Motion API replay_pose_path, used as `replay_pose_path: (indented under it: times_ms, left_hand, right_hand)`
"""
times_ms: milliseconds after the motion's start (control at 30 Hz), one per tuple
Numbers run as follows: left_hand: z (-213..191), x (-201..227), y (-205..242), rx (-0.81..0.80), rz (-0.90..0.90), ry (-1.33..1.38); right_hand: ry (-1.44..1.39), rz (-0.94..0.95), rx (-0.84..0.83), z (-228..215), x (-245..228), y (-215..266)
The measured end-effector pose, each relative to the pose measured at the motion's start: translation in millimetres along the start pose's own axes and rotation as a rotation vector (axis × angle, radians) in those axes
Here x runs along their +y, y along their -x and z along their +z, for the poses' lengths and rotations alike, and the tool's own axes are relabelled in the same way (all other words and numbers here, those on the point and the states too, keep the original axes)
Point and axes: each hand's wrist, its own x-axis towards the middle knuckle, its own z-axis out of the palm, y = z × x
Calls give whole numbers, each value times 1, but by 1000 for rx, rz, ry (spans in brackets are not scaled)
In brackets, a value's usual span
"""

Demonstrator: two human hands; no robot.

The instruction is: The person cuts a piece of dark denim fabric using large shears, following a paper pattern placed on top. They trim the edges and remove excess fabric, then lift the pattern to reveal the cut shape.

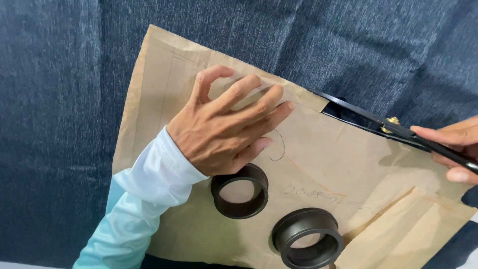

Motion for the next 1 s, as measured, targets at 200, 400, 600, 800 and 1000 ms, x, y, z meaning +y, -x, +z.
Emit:
replay_pose_path:
  times_ms: [200,400,600,800,1000]
  left_hand:
    - [-1,-2,1,-9,4,-21]
    - [0,-3,2,5,-7,4]
    - [0,-3,0,109,-19,76]
    - [-1,-3,2,189,-68,97]
    - [-6,-2,5,212,-162,-28]
  right_hand:
    - [-18,-83,10,10,-22,-20]
    - [-6,52,-62,1,-6,-9]
    - [4,78,-46,5,-18,-13]
    - [30,30,43,13,-20,-21]
    - [-127,60,19,13,-37,-31]
